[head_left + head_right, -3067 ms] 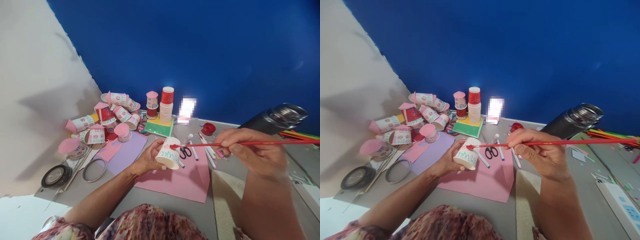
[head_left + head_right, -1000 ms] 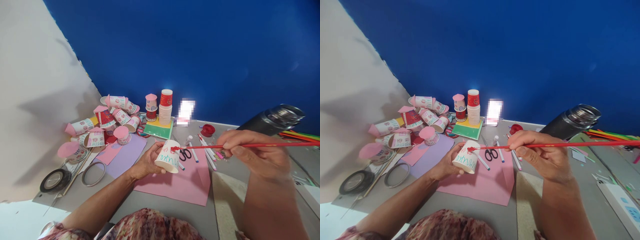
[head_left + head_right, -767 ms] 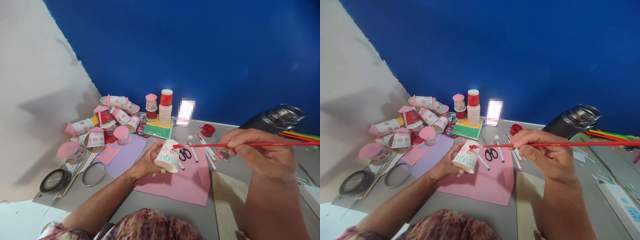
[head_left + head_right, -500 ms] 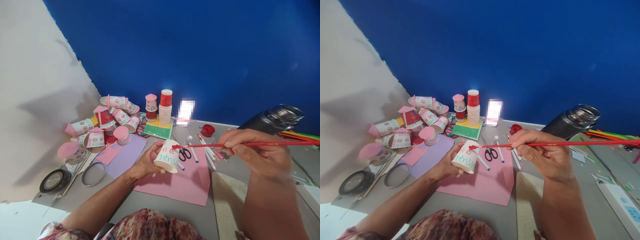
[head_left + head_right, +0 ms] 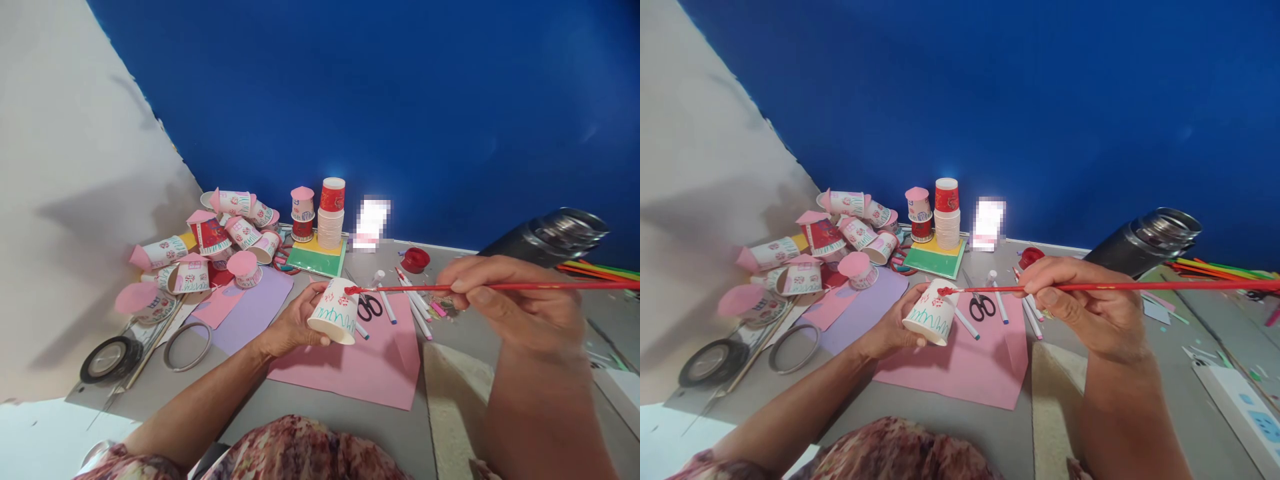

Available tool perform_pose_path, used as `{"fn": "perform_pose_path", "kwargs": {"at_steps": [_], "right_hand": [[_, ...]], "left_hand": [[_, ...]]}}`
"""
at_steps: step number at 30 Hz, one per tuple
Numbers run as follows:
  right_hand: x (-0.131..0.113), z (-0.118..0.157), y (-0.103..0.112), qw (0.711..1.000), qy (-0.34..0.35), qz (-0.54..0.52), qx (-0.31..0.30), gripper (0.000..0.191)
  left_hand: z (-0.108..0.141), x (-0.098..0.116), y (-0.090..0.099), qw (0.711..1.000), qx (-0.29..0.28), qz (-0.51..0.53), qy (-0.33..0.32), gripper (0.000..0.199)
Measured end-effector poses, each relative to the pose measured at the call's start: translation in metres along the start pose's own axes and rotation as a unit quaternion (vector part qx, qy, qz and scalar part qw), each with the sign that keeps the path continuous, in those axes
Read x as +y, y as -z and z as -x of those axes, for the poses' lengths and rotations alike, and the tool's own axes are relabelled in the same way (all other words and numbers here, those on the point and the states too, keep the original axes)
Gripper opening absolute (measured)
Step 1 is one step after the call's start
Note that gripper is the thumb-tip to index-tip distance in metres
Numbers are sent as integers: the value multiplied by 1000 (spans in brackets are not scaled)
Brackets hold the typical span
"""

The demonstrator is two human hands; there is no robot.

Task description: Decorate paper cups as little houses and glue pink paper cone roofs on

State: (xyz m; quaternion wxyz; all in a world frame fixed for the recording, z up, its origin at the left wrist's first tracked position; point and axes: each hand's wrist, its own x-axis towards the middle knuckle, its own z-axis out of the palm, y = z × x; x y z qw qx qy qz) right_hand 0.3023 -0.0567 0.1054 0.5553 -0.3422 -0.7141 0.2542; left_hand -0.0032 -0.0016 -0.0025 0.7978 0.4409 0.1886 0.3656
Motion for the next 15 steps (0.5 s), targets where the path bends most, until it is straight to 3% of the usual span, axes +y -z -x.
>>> {"fn": "perform_pose_path", "kwargs": {"at_steps": [15], "right_hand": [[-3,-6,-6,1000,8,-6,-4,11]], "left_hand": [[1,3,-4,1000,12,-5,26,85]]}}
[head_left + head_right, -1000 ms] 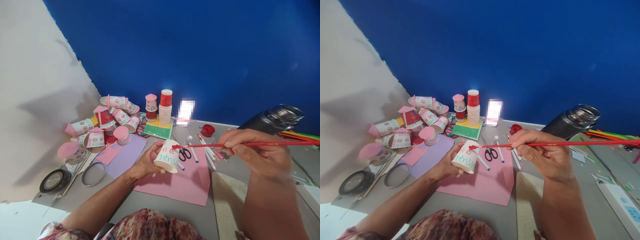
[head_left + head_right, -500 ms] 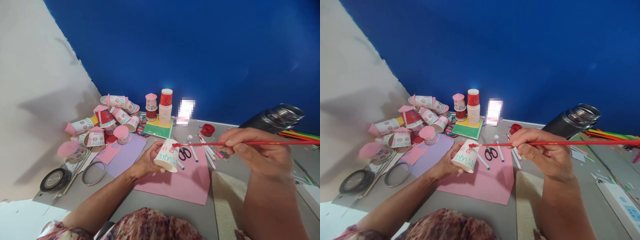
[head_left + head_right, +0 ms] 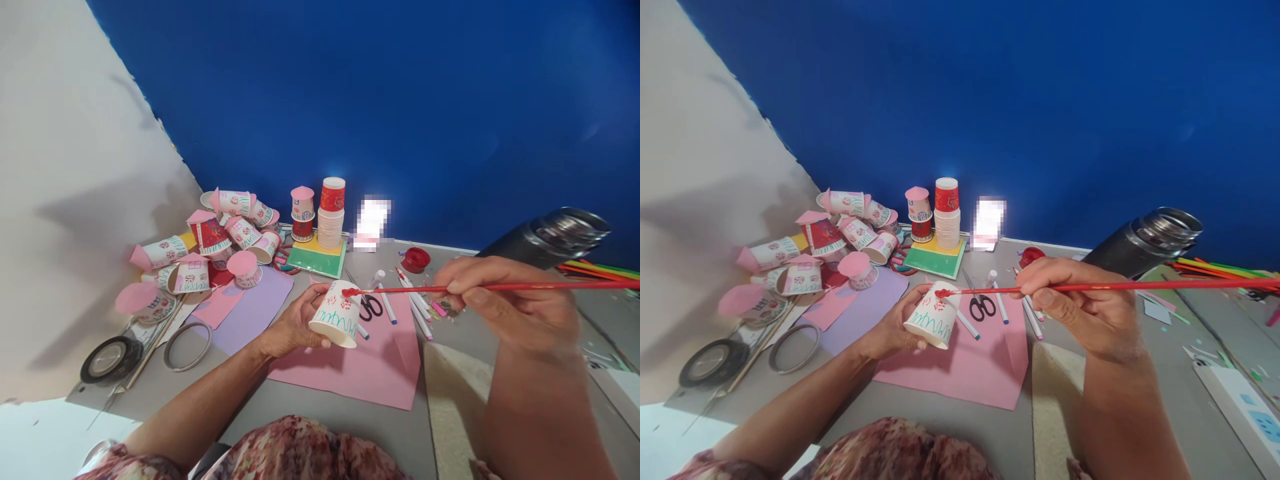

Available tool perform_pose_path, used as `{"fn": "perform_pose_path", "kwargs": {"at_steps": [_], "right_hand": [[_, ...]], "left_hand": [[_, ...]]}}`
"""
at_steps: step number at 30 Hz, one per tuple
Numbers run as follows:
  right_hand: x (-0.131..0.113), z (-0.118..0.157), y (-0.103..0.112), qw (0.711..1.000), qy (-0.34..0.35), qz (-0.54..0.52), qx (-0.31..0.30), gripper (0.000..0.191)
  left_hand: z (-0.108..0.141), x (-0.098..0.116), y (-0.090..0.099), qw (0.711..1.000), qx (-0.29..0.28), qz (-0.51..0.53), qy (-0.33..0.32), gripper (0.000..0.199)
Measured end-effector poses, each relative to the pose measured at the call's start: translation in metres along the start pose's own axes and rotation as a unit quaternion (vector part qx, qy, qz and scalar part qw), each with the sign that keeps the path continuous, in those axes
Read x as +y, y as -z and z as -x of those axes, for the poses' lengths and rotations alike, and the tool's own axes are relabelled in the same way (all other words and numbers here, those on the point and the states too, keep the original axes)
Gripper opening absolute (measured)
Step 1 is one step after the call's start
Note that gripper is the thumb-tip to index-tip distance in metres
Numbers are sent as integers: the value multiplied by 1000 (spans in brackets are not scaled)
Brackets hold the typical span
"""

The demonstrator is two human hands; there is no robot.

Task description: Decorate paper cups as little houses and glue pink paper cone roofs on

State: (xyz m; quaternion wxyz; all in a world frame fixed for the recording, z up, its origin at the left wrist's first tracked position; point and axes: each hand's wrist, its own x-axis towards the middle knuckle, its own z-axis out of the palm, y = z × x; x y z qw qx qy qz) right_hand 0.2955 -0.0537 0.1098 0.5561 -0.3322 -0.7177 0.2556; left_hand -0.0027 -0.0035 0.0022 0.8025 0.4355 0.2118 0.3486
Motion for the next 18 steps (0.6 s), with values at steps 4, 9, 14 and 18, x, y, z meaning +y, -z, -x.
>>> {"fn": "perform_pose_path", "kwargs": {"at_steps": [4,9,14,18], "right_hand": [[-1,-2,-1,1000,11,6,-16,10],[1,2,4,1000,-1,10,-8,11],[2,3,5,1000,-1,16,1,9],[-1,0,4,1000,0,21,-2,9]], "left_hand": [[0,-1,1,1000,7,-10,4,88],[0,-3,2,1000,8,-7,6,89],[0,-2,1,1000,8,4,0,87],[0,0,-1,1000,22,8,0,88]]}}
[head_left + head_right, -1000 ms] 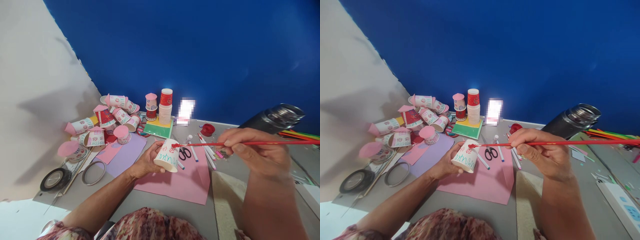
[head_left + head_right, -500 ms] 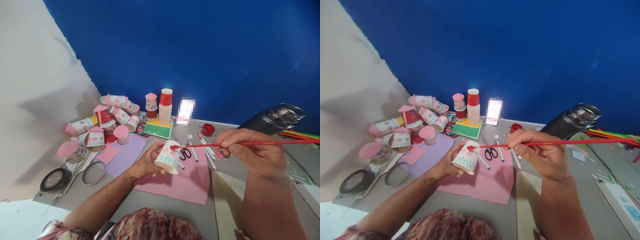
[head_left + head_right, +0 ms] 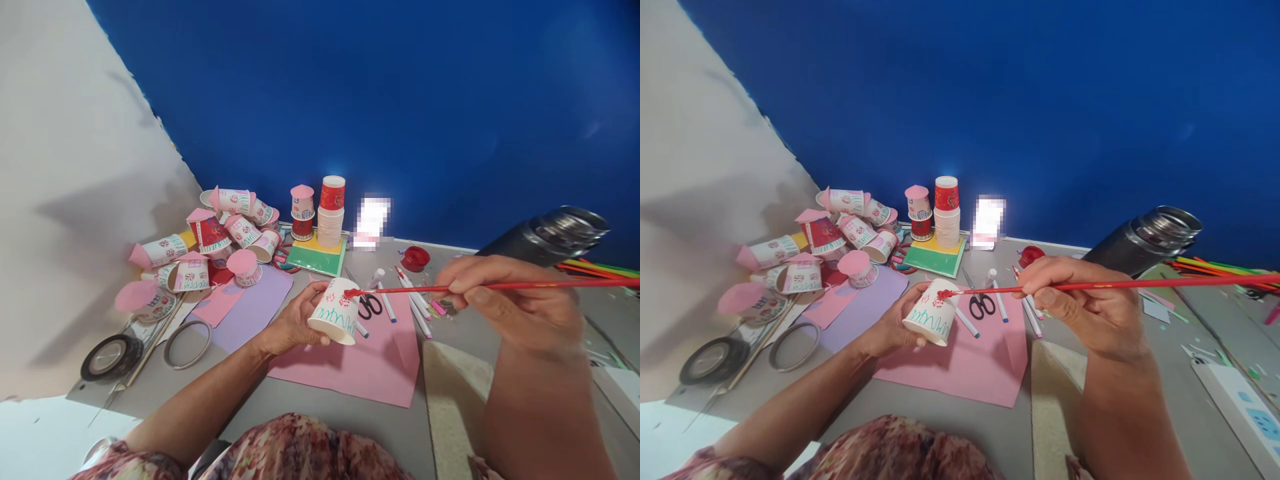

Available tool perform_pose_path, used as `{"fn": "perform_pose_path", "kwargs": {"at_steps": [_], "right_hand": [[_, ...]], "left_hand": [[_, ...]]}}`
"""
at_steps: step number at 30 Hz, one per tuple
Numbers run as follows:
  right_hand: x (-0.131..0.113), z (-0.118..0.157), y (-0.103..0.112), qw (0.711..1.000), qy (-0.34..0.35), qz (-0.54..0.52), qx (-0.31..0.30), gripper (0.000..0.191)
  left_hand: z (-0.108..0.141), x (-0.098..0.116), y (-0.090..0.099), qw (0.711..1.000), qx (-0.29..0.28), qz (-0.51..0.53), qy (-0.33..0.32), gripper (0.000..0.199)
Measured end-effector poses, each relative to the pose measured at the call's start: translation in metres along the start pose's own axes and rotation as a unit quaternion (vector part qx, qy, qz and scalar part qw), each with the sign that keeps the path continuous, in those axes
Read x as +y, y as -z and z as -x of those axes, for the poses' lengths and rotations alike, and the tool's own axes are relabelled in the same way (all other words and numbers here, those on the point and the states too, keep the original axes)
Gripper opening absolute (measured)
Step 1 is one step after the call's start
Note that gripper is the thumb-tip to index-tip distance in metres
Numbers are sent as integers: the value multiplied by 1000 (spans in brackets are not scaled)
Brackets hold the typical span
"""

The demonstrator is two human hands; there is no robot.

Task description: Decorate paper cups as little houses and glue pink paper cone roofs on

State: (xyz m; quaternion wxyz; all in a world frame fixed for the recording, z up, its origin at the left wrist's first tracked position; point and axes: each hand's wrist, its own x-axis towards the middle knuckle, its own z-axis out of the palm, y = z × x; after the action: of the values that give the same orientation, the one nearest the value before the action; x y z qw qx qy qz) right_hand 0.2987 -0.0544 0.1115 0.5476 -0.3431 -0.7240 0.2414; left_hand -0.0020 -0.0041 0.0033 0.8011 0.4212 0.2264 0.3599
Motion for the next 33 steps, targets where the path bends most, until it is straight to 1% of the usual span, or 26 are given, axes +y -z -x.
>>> {"fn": "perform_pose_path", "kwargs": {"at_steps": [3,9,11,15,20,22,25,28,33], "right_hand": [[-2,-1,0,1000,-4,1,-8,10],[0,2,1,1000,-13,-11,16,9],[0,2,1,1000,-15,-12,10,10],[-2,0,1,1000,-6,-2,-4,11],[0,-1,1,1000,19,-6,16,12],[1,1,1,1000,4,-12,18,11],[2,3,0,1000,-15,-23,5,12],[1,3,-1,1000,-13,-21,2,12],[1,2,0,1000,-15,-11,17,9]], "left_hand": [[0,2,-2,1000,8,0,1,88],[1,3,-3,1000,5,-5,-6,88],[1,2,-2,1000,4,-10,-10,88],[0,-1,2,1000,-4,-17,-22,88],[-1,-2,3,1000,-20,-9,-20,88],[0,-1,2,1000,-25,-2,-13,88],[0,0,-1,1000,-14,4,-10,88],[1,1,-2,1000,-8,7,-4,88],[0,0,-1,1000,-4,5,-2,87]]}}
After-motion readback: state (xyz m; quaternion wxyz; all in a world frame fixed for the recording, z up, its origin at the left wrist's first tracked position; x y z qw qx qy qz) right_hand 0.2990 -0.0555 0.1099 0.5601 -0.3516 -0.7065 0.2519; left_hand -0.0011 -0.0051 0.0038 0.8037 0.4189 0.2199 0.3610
